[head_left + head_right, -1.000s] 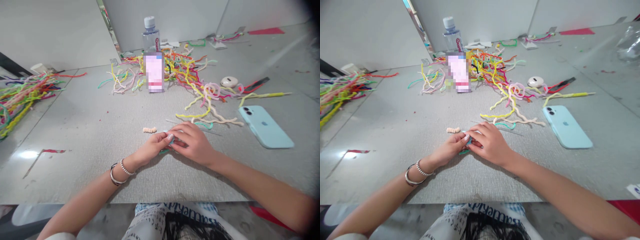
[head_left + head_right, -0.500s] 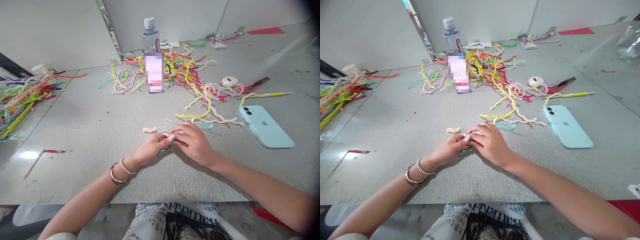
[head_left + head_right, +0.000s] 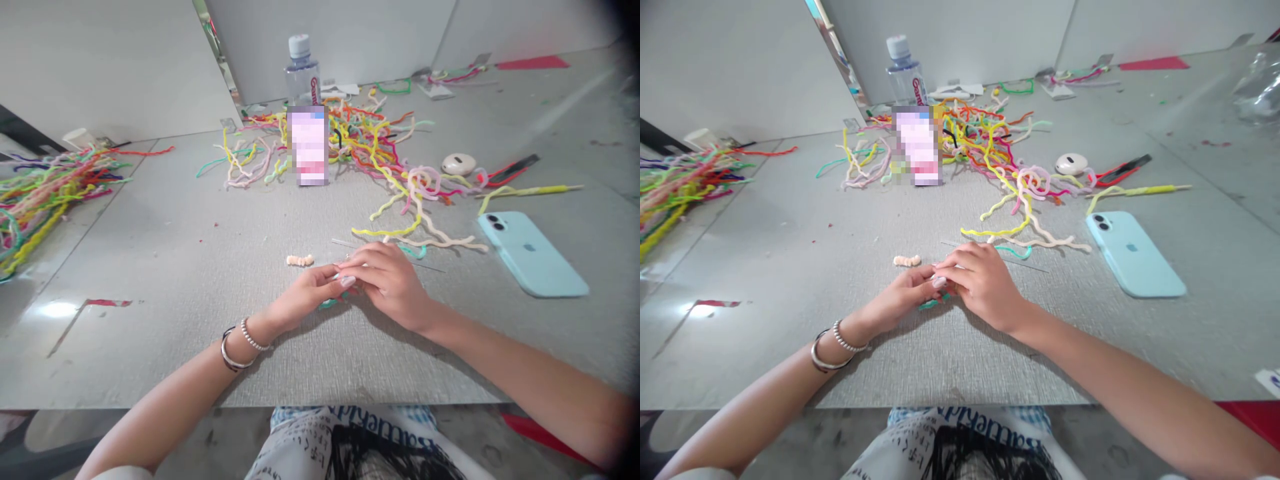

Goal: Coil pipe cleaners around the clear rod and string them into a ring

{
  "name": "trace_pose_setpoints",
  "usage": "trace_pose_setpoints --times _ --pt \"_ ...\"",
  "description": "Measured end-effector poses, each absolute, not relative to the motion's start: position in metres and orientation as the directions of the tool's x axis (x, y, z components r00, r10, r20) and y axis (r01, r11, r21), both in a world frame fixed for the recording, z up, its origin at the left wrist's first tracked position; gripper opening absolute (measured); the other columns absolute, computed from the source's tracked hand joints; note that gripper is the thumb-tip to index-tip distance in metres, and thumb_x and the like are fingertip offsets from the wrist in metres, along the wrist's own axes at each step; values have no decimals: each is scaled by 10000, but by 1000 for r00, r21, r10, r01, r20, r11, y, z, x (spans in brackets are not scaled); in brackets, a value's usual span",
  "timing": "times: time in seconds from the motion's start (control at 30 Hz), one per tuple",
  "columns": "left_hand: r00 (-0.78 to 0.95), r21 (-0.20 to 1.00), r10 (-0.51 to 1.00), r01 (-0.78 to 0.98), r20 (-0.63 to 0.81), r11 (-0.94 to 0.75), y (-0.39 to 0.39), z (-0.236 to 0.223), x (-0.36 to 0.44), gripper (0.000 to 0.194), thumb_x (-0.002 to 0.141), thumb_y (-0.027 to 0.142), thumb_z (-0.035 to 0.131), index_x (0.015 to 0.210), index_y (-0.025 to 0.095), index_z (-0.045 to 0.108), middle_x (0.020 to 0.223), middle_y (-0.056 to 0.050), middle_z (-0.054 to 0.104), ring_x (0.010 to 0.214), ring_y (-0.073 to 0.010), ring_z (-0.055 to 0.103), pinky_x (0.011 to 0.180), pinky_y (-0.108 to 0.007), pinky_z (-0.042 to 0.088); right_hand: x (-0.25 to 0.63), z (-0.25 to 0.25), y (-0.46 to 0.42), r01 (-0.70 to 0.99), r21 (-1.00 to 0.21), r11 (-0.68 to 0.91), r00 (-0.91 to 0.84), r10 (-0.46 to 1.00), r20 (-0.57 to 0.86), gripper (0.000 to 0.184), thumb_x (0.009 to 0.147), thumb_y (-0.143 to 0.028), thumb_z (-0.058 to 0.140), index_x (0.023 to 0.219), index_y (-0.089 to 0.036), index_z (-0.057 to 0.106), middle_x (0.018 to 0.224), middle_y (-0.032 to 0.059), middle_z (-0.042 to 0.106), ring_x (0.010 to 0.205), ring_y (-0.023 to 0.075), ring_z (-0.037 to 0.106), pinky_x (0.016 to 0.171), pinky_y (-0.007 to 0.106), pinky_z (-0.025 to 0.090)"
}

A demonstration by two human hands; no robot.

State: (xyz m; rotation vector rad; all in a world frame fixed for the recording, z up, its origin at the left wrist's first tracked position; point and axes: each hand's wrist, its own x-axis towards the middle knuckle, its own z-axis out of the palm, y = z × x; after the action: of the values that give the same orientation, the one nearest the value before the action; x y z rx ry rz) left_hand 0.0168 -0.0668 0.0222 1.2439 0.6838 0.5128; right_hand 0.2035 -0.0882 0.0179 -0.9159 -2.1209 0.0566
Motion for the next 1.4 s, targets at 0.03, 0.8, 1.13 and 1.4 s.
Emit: trace_pose_setpoints --times 0.03,0.8,1.13,1.4 --pt "700 968 688 14 -189 252 -67 22 17 317 864 462 637 962 162 667 896 -49 628 811 -131 547 731 -255 443 203 18 -88 595 -318 738 -419 622 661 247 916 -63 499 970 -205 694 919 28 733 889 221 602 720 375 403" --pt "311 935 943 282 122 -214 -34 2 1 256 992 354 419 910 178 586 705 -2 627 637 -103 538 629 -232 439 211 14 -81 695 -202 690 -628 720 295 343 901 -498 580 956 -166 648 1103 100 639 1080 284 534 909 429 429" --pt "388 707 881 542 271 -455 -46 3 -1 197 960 376 510 985 195 585 702 12 626 596 -109 516 584 -237 403 213 10 -77 656 -182 733 -660 674 333 222 998 -269 465 901 -148 624 954 86 662 941 238 569 802 359 412" --pt "488 522 787 590 377 -616 -52 8 -1 212 993 348 441 1000 185 576 796 -21 636 662 -127 546 644 -251 423 222 18 -76 760 -128 637 -496 697 517 185 987 -185 456 1050 -129 621 912 89 687 876 242 584 762 353 419"
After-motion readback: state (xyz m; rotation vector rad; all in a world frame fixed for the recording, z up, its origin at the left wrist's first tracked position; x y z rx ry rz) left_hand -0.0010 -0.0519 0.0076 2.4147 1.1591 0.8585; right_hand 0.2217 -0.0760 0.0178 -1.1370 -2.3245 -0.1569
